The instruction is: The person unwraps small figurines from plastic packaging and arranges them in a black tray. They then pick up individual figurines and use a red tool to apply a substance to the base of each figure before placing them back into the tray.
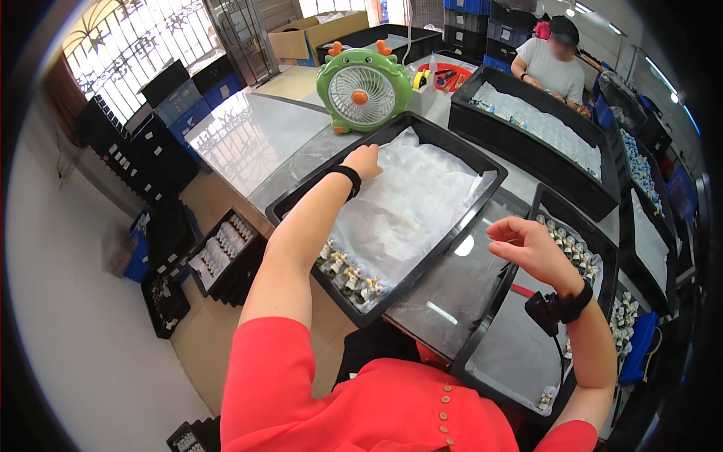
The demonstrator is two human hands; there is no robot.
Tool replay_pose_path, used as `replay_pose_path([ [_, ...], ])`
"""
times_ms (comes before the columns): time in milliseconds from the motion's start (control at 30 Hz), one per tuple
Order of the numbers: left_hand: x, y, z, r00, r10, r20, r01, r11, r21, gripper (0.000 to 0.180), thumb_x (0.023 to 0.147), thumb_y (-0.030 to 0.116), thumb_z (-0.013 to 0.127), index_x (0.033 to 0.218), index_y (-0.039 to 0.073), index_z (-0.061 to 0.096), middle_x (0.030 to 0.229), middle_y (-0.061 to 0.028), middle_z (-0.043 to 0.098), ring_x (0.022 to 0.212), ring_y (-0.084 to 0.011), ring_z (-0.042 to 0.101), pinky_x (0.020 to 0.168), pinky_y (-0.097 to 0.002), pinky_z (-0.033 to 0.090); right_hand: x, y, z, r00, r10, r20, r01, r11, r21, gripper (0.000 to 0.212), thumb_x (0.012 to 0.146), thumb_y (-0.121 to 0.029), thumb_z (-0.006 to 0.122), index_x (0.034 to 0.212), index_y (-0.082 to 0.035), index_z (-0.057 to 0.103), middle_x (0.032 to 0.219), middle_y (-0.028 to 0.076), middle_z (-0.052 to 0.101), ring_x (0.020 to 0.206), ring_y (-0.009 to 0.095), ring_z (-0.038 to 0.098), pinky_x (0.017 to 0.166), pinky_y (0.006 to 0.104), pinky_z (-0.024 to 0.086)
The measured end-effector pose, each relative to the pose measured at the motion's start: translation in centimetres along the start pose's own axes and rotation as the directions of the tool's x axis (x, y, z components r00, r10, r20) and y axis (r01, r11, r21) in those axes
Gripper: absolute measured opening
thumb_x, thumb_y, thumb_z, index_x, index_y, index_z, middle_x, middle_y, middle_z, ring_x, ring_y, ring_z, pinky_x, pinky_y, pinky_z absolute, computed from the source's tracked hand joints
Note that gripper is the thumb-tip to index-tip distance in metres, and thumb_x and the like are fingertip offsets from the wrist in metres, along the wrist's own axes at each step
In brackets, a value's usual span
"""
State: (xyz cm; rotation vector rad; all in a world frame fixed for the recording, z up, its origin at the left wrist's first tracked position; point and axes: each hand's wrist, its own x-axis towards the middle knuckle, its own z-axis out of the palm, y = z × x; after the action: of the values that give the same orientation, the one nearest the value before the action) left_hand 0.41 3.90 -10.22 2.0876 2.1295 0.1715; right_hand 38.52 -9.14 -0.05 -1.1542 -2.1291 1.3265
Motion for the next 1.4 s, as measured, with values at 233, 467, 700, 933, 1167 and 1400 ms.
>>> replay_pose_path([
  [233,2.2,-1.7,1.8,0.999,-0.009,-0.034,0.01,1.0,0.029,0.022,0.071,0.015,0.063,0.09,0.004,0.066,0.094,-0.0198,0.066,0.095,-0.0341,0.062,0.083,-0.0409,0.049,9.0,4.2,0.0,0.966,-0.134,-0.222,0.054,0.942,-0.332,0.046,0.084,-0.032,0.066,0.12,-0.006,0.056,0.1,0.018,0.065,0.095,0.029,0.062,0.086,0.0341,0.046],
  [467,0.6,-1.2,0.7,0.992,0.125,-0.001,-0.125,0.989,-0.085,0.015,0.074,0.013,0.059,0.083,0.005,0.066,0.084,-0.0154,0.066,0.084,-0.0327,0.063,0.076,-0.0389,0.05,13.9,4.9,1.4,0.991,0.105,-0.082,-0.131,0.675,-0.726,0.037,0.089,-0.035,0.053,0.109,-0.006,0.064,0.085,0.018,0.066,0.093,0.036,0.061,0.106,0.0563,0.023],
  [700,-2.5,0.1,-2.3,0.925,0.368,-0.094,-0.38,0.89,-0.25,0.034,0.079,0.014,0.06,0.111,0.003,0.06,0.106,-0.0168,0.063,0.095,-0.0305,0.061,0.083,-0.036,0.048,14.0,0.5,4.8,0.907,-0.375,-0.191,0.303,0.897,-0.323,0.023,0.089,-0.015,0.054,0.102,-0.002,0.067,0.102,0.022,0.065,0.092,0.034,0.063,0.094,0.0405,0.044],
  [933,-2.7,-0.4,-3.4,0.946,0.306,-0.108,-0.274,0.575,-0.771,0.055,0.079,0.021,0.068,0.128,0.006,0.048,0.117,-0.0146,0.058,0.108,-0.0259,0.057,0.09,-0.0369,0.046,10.9,-7.0,7.8,0.611,-0.784,-0.107,0.754,0.618,-0.22,0.032,0.084,-0.011,0.062,0.116,-0.009,0.063,0.108,0.018,0.065,0.114,0.037,0.054,0.093,0.0419,0.045],
  [1167,-1.7,-1.5,-2.7,0.858,0.425,-0.289,-0.514,0.708,-0.484,0.04,0.08,0.02,0.066,0.117,0.005,0.058,0.118,-0.0144,0.059,0.109,-0.0294,0.055,0.096,-0.0383,0.043,11.4,-2.8,5.4,0.682,-0.699,-0.213,0.522,0.67,-0.528,0.025,0.084,-0.016,0.062,0.106,-0.005,0.066,0.095,0.021,0.067,0.116,0.04,0.052,0.097,0.0459,0.04],
  [1400,0.4,-1.9,-0.2,0.881,0.286,-0.377,-0.34,0.937,-0.084,0.058,0.075,0.011,0.06,0.128,-0.004,0.042,0.113,-0.0244,0.054,0.106,-0.0383,0.053,0.092,-0.0402,0.044,12.2,6.8,2.7,0.968,-0.133,-0.21,-0.064,0.683,-0.728,0.041,0.09,-0.04,0.05,0.103,-0.006,0.069,0.103,0.017,0.066,0.121,0.037,0.047,0.105,0.0546,0.026],
])
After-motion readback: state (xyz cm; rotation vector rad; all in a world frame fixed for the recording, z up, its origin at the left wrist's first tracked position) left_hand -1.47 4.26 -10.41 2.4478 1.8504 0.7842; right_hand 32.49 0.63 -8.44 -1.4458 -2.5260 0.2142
